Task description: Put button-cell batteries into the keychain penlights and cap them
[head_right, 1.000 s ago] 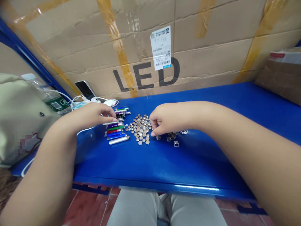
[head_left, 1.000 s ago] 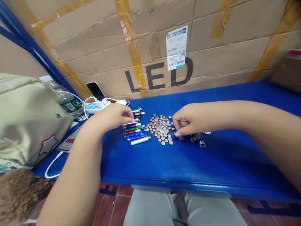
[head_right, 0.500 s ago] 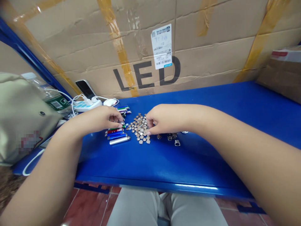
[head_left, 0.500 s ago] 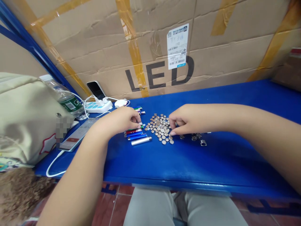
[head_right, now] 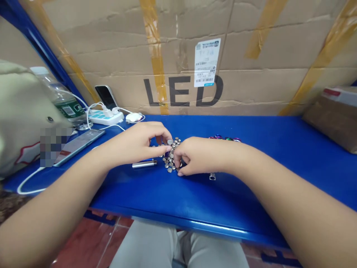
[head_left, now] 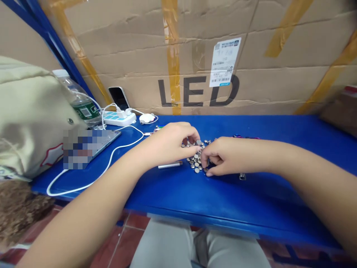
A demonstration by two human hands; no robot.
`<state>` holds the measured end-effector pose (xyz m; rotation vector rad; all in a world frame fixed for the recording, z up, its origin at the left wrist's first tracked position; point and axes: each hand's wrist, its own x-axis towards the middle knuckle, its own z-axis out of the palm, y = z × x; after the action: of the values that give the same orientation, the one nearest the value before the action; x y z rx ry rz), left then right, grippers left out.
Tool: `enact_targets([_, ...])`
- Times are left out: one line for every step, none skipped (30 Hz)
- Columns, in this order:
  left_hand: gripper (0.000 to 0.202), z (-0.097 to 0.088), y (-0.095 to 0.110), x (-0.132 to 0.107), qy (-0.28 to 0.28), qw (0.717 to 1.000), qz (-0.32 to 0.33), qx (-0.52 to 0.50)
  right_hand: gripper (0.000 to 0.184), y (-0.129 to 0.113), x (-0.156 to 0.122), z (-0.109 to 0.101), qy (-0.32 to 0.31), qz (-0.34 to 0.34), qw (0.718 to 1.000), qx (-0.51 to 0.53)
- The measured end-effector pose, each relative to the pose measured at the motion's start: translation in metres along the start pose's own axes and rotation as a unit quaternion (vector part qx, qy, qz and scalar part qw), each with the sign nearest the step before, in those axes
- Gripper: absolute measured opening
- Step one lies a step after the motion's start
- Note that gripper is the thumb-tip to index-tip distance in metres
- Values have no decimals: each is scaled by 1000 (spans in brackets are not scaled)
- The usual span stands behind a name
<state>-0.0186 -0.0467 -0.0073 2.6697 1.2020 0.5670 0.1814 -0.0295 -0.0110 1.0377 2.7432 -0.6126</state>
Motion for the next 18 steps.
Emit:
enact_targets([12, 1, 1, 0, -3, 1000, -2, -9, 19, 1, 0, 0, -1, 1, 1000, 3])
enact_targets([11, 1, 2, 0, -3, 1000, -5, -16, 19, 1, 0, 0, -1, 4, 1000, 3])
enact_targets([10, 1, 3, 0, -2, 1000, -9, -24, 19, 1, -1, 0, -3, 5, 1000, 3])
enact_targets([10, 1, 3, 0, 2, 999, -13, -31, 19, 1, -2, -1, -5, 6, 1000, 5])
enact_targets([10, 1, 3, 0, 7, 999, -17, -38, 18, 0, -3, -2, -2, 8, 1000, 8])
enact_targets([10, 1, 3, 0, 16, 999, -18, -42, 17, -1, -4, -4, 7, 9, 1000, 14])
enact_targets([10, 1, 2, 0, 25, 998, -18, -47, 16, -1, -6, -6, 24, 10, 999, 25])
enact_targets([10, 1, 2, 0, 33, 998, -19, -52, 15, -1, -7, -8, 50, 10, 998, 38])
enact_targets([10, 1, 2, 0, 41, 997, -20, -58, 14, -1, -9, -10, 82, 9, 995, 55])
enact_targets([11, 1, 2, -1, 48, 997, -22, -63, 15, 0, -10, -11, 116, 7, 990, 74])
enact_targets([12, 2, 2, -1, 54, 996, -23, -69, 17, 1, -11, -12, 145, 2, 985, 96])
enact_targets([12, 2, 2, -1, 60, 995, -22, -72, 19, 3, -12, -13, 172, -6, 978, 120])
enact_targets([12, 2, 2, -1, 63, 995, -21, -71, 21, 5, -13, -13, 196, -17, 970, 142])
enact_targets([12, 2, 3, -1, 64, 995, -18, -67, 23, 6, -13, -13, 219, -29, 962, 161])
enact_targets([10, 3, 3, 0, 62, 996, -13, -61, 25, 8, -13, -12, 241, -40, 954, 174])
enact_targets([9, 3, 3, 0, 58, 997, -5, -51, 25, 8, -13, -12, 261, -49, 947, 181])
enact_targets([7, 4, 3, 0, 56, 998, 4, -42, 26, 9, -12, -11, 275, -55, 942, 182])
enact_targets([6, 5, 3, 0, 54, 998, 12, -32, 25, 9, -11, -11, 281, -57, 941, 179])
